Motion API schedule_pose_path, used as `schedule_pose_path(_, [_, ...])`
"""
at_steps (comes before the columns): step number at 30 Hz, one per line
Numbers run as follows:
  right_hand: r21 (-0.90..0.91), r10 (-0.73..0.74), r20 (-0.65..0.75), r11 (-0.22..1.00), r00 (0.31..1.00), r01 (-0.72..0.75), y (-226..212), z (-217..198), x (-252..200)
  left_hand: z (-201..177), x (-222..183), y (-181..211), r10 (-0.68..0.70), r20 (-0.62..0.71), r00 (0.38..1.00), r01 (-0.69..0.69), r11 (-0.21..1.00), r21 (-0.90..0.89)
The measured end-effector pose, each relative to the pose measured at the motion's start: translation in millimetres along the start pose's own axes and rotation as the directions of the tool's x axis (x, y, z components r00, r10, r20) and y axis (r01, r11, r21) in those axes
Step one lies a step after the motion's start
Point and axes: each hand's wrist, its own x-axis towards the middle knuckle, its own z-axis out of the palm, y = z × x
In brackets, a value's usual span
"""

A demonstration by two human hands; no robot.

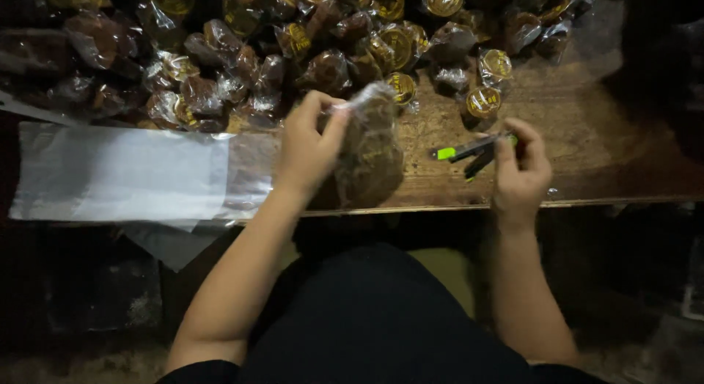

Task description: Packaging individually wrapped food items into a larger plastic bag

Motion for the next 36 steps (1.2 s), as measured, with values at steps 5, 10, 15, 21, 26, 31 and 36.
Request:
schedule_pose_path(5, [0.752,0.581,0.103,0.486,0.807,-0.445,-20,38,15,22,-18,26,0.309,-0.057,0.949,-0.301,0.946,0.120])
schedule_pose_path(10, [0.671,0.419,0.004,0.672,0.908,-0.313,-72,80,5,39,-23,37,0.551,0.002,0.834,-0.538,0.814,0.218])
schedule_pose_path(15, [0.142,-0.301,-0.448,0.906,0.842,0.400,-56,112,-19,43,-28,43,0.605,-0.023,0.796,-0.574,0.767,0.287])
schedule_pose_path(21, [0.105,-0.414,-0.461,0.853,0.785,0.512,-50,117,-22,40,-34,51,0.537,-0.032,0.843,-0.520,0.828,0.213])
schedule_pose_path(26, [0.366,-0.269,-0.491,0.800,0.829,0.476,-61,135,-19,53,-50,47,0.474,-0.085,0.876,-0.462,0.877,0.128])
schedule_pose_path(31, [0.304,-0.365,-0.291,0.841,0.884,0.447,-47,121,-14,49,-59,46,0.461,-0.065,0.885,-0.449,0.883,0.138])
schedule_pose_path(36, [0.618,-0.188,-0.195,0.739,0.963,0.269,-49,107,6,44,-63,63,0.410,0.053,0.910,-0.412,0.911,0.029])
